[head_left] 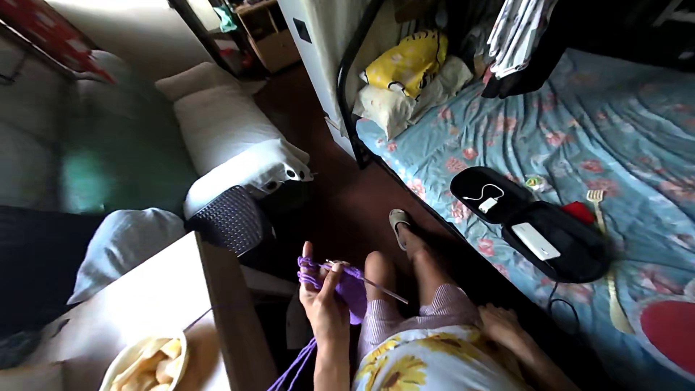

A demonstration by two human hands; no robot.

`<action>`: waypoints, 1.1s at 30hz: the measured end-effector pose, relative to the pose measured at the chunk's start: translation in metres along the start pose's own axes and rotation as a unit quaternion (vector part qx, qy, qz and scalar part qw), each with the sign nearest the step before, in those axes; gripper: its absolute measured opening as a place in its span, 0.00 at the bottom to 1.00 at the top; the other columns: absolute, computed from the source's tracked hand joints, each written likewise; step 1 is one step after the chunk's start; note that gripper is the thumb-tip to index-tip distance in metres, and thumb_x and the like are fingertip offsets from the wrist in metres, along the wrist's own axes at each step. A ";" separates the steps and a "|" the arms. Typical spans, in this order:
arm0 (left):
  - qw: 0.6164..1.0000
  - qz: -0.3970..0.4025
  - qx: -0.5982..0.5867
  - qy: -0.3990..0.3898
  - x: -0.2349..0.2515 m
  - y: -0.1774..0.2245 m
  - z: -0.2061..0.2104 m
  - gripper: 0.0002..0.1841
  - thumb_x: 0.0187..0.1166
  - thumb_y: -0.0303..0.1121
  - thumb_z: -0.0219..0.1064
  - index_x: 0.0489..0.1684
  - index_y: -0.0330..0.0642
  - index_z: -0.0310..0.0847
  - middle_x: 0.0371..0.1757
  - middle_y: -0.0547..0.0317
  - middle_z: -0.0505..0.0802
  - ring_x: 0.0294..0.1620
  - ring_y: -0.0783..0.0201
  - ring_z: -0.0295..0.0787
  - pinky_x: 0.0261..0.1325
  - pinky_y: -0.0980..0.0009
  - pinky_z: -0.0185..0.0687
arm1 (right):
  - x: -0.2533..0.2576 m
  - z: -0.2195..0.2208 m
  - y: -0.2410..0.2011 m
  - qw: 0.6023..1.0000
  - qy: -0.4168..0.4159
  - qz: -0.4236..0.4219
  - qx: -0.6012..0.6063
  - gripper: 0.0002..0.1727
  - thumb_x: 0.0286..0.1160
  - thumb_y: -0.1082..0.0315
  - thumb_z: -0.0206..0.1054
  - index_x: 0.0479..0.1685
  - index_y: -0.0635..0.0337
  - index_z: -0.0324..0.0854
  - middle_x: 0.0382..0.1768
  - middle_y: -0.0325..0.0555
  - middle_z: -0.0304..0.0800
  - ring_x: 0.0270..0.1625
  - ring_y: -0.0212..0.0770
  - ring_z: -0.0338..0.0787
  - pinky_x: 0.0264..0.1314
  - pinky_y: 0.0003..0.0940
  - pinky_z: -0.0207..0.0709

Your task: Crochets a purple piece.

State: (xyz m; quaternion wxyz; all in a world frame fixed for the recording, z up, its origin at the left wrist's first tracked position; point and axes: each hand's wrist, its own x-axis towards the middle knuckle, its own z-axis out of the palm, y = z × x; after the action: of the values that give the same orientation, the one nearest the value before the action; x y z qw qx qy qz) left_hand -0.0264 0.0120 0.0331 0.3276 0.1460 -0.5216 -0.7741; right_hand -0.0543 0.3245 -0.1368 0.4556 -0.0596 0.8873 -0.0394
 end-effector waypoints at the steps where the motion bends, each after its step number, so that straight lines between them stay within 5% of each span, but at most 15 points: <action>1: 1.000 0.002 0.003 0.005 0.000 -0.001 -0.001 0.36 0.74 0.16 0.56 0.87 0.32 0.51 0.34 0.64 0.93 0.32 0.70 0.94 0.40 0.71 0.93 | -0.001 0.000 0.006 1.000 -0.017 0.013 0.004 0.30 0.87 0.48 0.59 0.64 0.70 0.84 0.70 0.69 0.83 0.74 0.68 0.80 0.75 0.71 0.65; 3: 1.000 -0.002 0.007 0.008 0.000 -0.004 -0.001 0.36 0.74 0.17 0.56 0.88 0.33 0.51 0.34 0.64 0.93 0.32 0.70 0.94 0.40 0.72 0.93 | 0.000 0.000 0.011 0.998 -0.048 0.017 0.030 0.32 0.90 0.46 0.54 0.55 0.72 0.86 0.62 0.69 0.88 0.71 0.68 0.84 0.71 0.69 0.71; 10: 0.999 -0.039 -0.008 -0.030 -0.002 -0.028 0.021 0.36 0.74 0.15 0.56 0.87 0.31 0.48 0.33 0.63 0.93 0.32 0.69 0.94 0.41 0.71 0.93 | 0.014 -0.002 -0.013 0.993 -0.009 0.002 0.118 0.32 0.85 0.44 0.61 0.49 0.73 0.88 0.57 0.69 0.89 0.67 0.67 0.86 0.69 0.66 0.73; 12: 0.998 -0.061 -0.009 -0.033 -0.007 -0.034 0.031 0.36 0.73 0.15 0.58 0.86 0.29 0.51 0.33 0.62 0.93 0.33 0.68 0.94 0.42 0.71 0.93 | 0.016 -0.003 -0.018 0.993 0.023 -0.021 0.114 0.28 0.82 0.50 0.66 0.60 0.71 0.85 0.64 0.69 0.86 0.69 0.68 0.84 0.71 0.66 0.72; 14: 0.995 -0.085 -0.007 -0.045 -0.014 -0.039 0.037 0.35 0.72 0.15 0.60 0.84 0.29 0.52 0.34 0.60 0.93 0.34 0.67 0.94 0.43 0.69 0.93 | 0.018 -0.007 -0.023 0.991 0.056 -0.057 0.103 0.35 0.81 0.58 0.67 0.86 0.61 0.68 0.76 0.68 0.76 0.74 0.70 0.80 0.74 0.68 0.69; 15: 0.994 -0.092 -0.007 -0.057 -0.017 -0.040 0.039 0.37 0.71 0.15 0.60 0.85 0.29 0.52 0.34 0.59 0.93 0.34 0.67 0.94 0.43 0.69 0.93 | 0.018 -0.011 -0.027 0.986 0.086 -0.082 0.113 0.36 0.81 0.61 0.66 0.90 0.55 0.64 0.78 0.67 0.75 0.76 0.70 0.78 0.76 0.70 0.66; 18: 0.992 -0.088 -0.005 -0.086 -0.025 -0.043 0.039 0.38 0.71 0.15 0.62 0.86 0.31 0.53 0.32 0.60 0.93 0.34 0.67 0.94 0.45 0.68 0.93 | 0.006 -0.032 -0.041 0.933 0.236 -0.180 0.205 0.26 0.83 0.65 0.63 0.80 0.54 0.79 0.70 0.64 0.84 0.72 0.65 0.83 0.76 0.66 0.69; 21: 0.992 -0.066 0.007 -0.104 -0.033 -0.046 0.041 0.40 0.71 0.14 0.64 0.88 0.35 0.52 0.34 0.63 0.95 0.36 0.68 0.95 0.48 0.68 0.93 | -0.021 -0.063 -0.059 0.819 0.394 -0.300 0.290 0.18 0.82 0.66 0.63 0.64 0.60 0.90 0.56 0.54 0.94 0.61 0.51 0.92 0.69 0.51 0.82; 24: 0.992 -0.043 0.017 -0.117 -0.038 -0.049 0.045 0.41 0.71 0.14 0.65 0.88 0.39 0.52 0.36 0.65 0.96 0.38 0.69 0.96 0.50 0.69 0.93 | -0.054 -0.090 -0.074 0.734 0.444 -0.398 0.325 0.16 0.84 0.63 0.63 0.60 0.58 0.91 0.54 0.45 0.94 0.59 0.35 0.91 0.66 0.35 0.84; 28: 0.990 0.004 0.032 -0.138 -0.040 -0.048 0.052 0.42 0.71 0.15 0.66 0.89 0.42 0.49 0.40 0.69 0.96 0.41 0.72 0.94 0.53 0.71 0.92 | -0.088 -0.103 -0.093 0.747 0.418 -0.441 0.267 0.17 0.84 0.59 0.63 0.62 0.54 0.91 0.53 0.41 0.95 0.59 0.36 0.90 0.65 0.38 0.82; 33: 0.987 0.048 0.035 -0.147 -0.040 -0.046 0.056 0.44 0.72 0.18 0.69 0.90 0.47 0.51 0.44 0.69 0.96 0.43 0.72 0.94 0.53 0.71 0.91 | -0.090 -0.098 -0.107 0.741 0.405 -0.444 0.300 0.16 0.84 0.67 0.62 0.61 0.59 0.90 0.48 0.44 0.97 0.51 0.35 0.94 0.59 0.35 0.86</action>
State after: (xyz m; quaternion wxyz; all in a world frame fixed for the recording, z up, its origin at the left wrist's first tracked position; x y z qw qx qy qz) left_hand -0.0448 0.0892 0.0101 0.2787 0.0163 -0.5970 -0.7521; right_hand -0.0747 0.2328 0.0056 -0.0221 -0.2857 0.8035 -0.5218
